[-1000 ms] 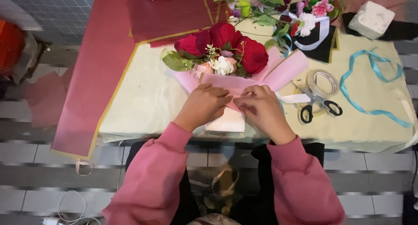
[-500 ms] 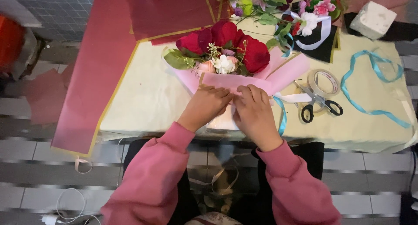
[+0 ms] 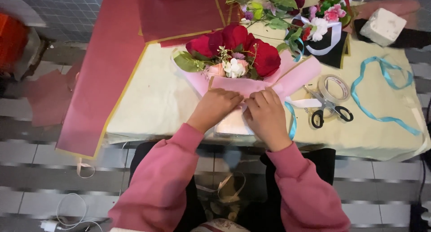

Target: The person wraps a bouquet of red and white flowers in pink paper, folding and taping the paper around the stems. They then add a second layer of pink paper to the bouquet, securing it with tape.

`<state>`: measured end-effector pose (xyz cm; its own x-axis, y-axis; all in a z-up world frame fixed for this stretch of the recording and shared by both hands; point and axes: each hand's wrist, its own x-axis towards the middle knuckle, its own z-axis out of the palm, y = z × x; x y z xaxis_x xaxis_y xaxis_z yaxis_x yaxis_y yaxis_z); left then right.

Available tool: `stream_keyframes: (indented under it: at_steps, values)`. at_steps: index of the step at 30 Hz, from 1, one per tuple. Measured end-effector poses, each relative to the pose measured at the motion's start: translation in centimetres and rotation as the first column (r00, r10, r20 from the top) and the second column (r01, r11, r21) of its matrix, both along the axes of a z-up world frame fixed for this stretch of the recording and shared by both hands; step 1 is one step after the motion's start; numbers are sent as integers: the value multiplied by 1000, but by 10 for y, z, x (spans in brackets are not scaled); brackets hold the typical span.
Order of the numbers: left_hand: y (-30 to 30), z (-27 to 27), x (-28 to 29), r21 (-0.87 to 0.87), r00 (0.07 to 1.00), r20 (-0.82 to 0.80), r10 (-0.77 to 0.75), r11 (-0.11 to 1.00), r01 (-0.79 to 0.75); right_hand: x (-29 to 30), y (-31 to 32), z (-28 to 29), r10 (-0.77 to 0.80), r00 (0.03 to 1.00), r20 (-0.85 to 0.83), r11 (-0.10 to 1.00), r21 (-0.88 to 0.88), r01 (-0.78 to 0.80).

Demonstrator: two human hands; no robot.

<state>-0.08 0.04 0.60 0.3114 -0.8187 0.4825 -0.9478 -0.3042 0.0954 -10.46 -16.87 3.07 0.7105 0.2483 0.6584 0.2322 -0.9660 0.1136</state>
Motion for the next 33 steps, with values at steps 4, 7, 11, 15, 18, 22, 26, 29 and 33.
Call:
stream_keyframes:
  at_steps: [4, 7, 11, 15, 18, 22, 26, 29, 33]
  values:
    - [2, -6, 2, 6, 999, 41, 24, 1000, -25, 1, -12, -13, 22, 998, -54, 1000, 12, -21]
    - [15, 25, -8, 45, 999, -35, 18, 999, -16, -10, -18, 0, 36, 985, -168, 999, 38, -30]
    - [32, 53, -28, 218, 911, -408, 65, 976, 28, -43, -4, 76, 184, 752, -632, 917, 387, 100]
    - [47, 97, -46, 276, 708, -704, 54, 940, 203, -49, -2, 108, 354, 495, -793, 808, 526, 266]
    - [45, 95, -41, 307, 619, -781, 86, 916, 259, -39, -4, 107, 485, 359, -798, 729, 595, 337]
    - [38, 87, -34, 363, 717, -680, 155, 920, 145, -31, -8, 95, 458, 463, -759, 715, 624, 314]
    - [28, 59, -19, 348, 824, -540, 172, 937, 33, -20, -25, 49, 339, 668, -662, 783, 593, 190]
    - [26, 46, -6, 282, 868, -483, 118, 959, 26, -15, -33, 22, 284, 750, -597, 825, 551, 126]
    - [26, 39, -1, 254, 904, -415, 100, 967, 9, -13, -36, 1, 247, 831, -497, 838, 541, 75]
